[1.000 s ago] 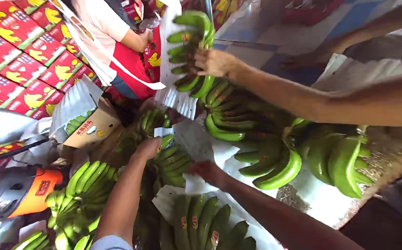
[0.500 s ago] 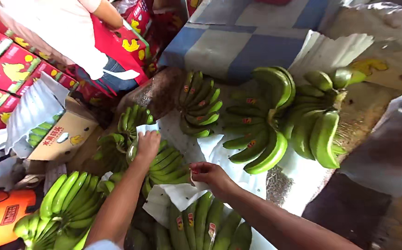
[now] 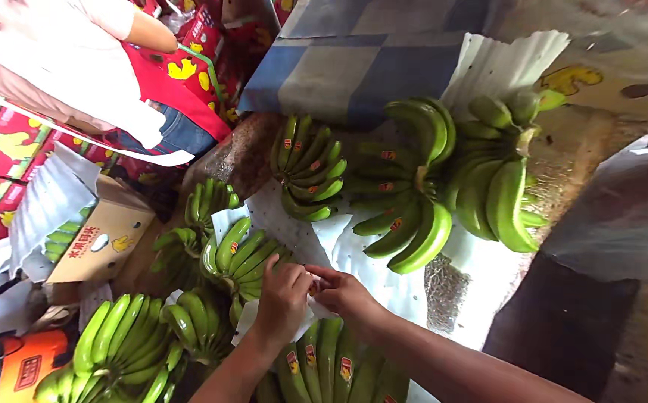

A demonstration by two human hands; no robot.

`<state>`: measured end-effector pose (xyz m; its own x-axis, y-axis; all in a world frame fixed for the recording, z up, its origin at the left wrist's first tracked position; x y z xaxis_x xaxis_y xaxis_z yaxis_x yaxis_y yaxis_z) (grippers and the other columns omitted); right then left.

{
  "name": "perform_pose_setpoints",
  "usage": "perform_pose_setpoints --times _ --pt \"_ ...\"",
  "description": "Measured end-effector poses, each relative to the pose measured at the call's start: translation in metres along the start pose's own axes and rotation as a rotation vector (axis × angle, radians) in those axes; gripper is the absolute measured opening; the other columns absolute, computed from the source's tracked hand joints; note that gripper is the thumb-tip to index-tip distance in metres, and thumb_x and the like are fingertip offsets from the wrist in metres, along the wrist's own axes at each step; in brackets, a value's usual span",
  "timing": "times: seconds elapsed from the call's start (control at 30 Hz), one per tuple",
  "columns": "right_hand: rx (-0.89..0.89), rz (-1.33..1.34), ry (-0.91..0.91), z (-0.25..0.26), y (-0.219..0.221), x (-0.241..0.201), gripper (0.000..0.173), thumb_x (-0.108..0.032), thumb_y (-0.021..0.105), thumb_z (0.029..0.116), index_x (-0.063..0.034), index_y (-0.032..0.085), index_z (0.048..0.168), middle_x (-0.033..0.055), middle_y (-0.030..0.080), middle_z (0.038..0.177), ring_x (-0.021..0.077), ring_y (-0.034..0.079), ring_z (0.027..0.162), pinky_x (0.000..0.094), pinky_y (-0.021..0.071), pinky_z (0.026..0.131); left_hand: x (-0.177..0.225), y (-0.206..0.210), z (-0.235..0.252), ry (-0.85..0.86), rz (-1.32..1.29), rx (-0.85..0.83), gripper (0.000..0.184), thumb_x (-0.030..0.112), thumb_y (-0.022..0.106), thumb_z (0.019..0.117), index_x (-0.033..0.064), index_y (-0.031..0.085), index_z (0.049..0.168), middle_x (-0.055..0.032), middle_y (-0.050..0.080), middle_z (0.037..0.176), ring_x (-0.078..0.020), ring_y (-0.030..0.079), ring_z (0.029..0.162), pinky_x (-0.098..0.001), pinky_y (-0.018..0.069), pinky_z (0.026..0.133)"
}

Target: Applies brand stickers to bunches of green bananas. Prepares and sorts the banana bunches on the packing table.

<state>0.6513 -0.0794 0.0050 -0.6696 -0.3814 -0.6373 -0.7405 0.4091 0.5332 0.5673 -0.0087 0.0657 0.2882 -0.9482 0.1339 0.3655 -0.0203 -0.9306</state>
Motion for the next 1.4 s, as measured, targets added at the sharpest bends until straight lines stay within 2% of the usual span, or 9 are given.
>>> perform_pose_setpoints --times 0.17,0.27,0.37,0.47,0.67,0.87,1.03,1.2,1.4 --pt "0.048 0.166 0.078 -0.001 -0.004 0.006 0.039 -0.029 0.040 0.1107 -0.0038 0.058 0.134 0.0081 0.067 0.114 0.0154 0.064 0.101 0.0352 0.0523 0.087 -0.018 -0.003 -0.003 -0.127 -0.370 -0.109 0.016 0.008 0.056 0.1000 0.0000 0.068 0.093 -0.0168 0.069 0.111 -0.0255 0.066 0.113 -0.0418 0.0481 0.106" --pt "0.171 0.164 0.005 0.003 -0.014 0.015 0.022 -0.007 0.055 0.1042 0.0005 0.062 0.123 0.0092 0.070 0.110 0.0145 0.068 0.092 0.0314 0.0567 0.080 -0.070 -0.014 0.012 -0.465 -0.602 -0.271 0.016 0.006 0.053 0.1018 -0.0081 0.061 0.103 -0.0160 0.069 0.110 -0.0184 0.068 0.106 -0.0362 0.0557 0.095" --pt "0.125 0.062 0.005 -0.006 -0.009 0.029 0.034 0.007 0.067 0.0893 0.0013 0.062 0.123 0.0106 0.063 0.108 0.0149 0.065 0.084 0.0304 0.0569 0.073 -0.125 0.003 0.022 -0.566 -0.248 -0.759 0.020 0.003 0.046 0.1057 -0.0097 0.058 0.116 -0.0244 0.065 0.112 -0.0341 0.066 0.107 -0.0500 0.0513 0.097" --pt "0.069 0.027 0.084 -0.014 -0.001 0.036 0.039 0.004 0.071 0.0877 0.0001 0.062 0.126 0.0111 0.063 0.114 0.0150 0.064 0.090 0.0299 0.0564 0.076 -0.151 0.046 0.010 -0.393 0.092 -1.235 0.025 -0.002 0.048 0.1024 -0.0056 0.057 0.126 -0.0295 0.063 0.122 -0.0478 0.061 0.119 -0.0642 0.0464 0.101" --pt "0.102 0.127 0.142 -0.015 -0.011 0.026 0.021 -0.015 0.061 0.1029 -0.0004 0.067 0.117 0.0072 0.067 0.104 0.0126 0.066 0.088 0.0287 0.0554 0.077 -0.150 0.087 -0.003 -0.293 0.342 -1.457 0.035 0.002 0.042 0.1062 -0.0027 0.053 0.139 -0.0303 0.060 0.134 -0.0485 0.055 0.130 -0.0631 0.0402 0.110" --pt "0.128 0.135 0.065 -0.016 -0.025 0.023 0.018 0.007 0.065 0.0915 -0.0011 0.064 0.108 0.0053 0.064 0.093 0.0112 0.062 0.078 0.0250 0.0535 0.068 -0.140 0.078 0.010 -0.424 0.381 -1.097 0.034 -0.004 0.044 0.1036 -0.0103 0.054 0.135 -0.0334 0.059 0.132 -0.0498 0.053 0.130 -0.0626 0.0372 0.111" --pt "0.148 0.154 0.066 -0.021 -0.026 0.018 0.034 0.008 0.064 0.0923 -0.0006 0.062 0.125 0.0096 0.068 0.102 0.0135 0.067 0.082 0.0274 0.0563 0.073 -0.075 0.031 0.019 -0.388 -0.366 -0.383 0.012 0.005 0.071 0.0908 -0.0047 0.075 0.097 -0.0188 0.072 0.103 -0.0280 0.070 0.101 -0.0421 0.0564 0.094" --pt "0.124 0.085 0.049 -0.024 -0.020 0.014 0.043 0.009 0.062 0.0932 -0.0019 0.058 0.135 0.0083 0.070 0.105 0.0088 0.066 0.081 0.0235 0.0538 0.070 -0.018 0.020 -0.009 -0.276 -0.738 -0.290 0.016 0.010 0.076 0.0876 0.0003 0.078 0.100 -0.0110 0.072 0.106 -0.0114 0.068 0.105 -0.0238 0.0546 0.096" --pt "0.112 -0.003 0.045 -0.025 -0.012 0.021 0.039 0.008 0.058 0.0955 -0.0001 0.060 0.134 0.0109 0.067 0.115 0.0100 0.065 0.091 0.0254 0.0550 0.080 -0.009 0.015 -0.024 -0.064 -0.476 -0.081 0.009 0.015 0.074 0.0903 0.0067 0.078 0.091 -0.0070 0.073 0.095 -0.0155 0.069 0.102 -0.0328 0.0488 0.105"
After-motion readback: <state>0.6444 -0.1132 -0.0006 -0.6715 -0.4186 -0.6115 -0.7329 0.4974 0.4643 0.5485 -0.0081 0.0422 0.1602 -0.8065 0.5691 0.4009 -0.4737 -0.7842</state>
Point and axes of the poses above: each hand's wrist, its own z-axis towards the middle knuckle, its own y-axis out of the palm, x = y × z, the point moved 6 cm from there along z, towards the middle knuckle
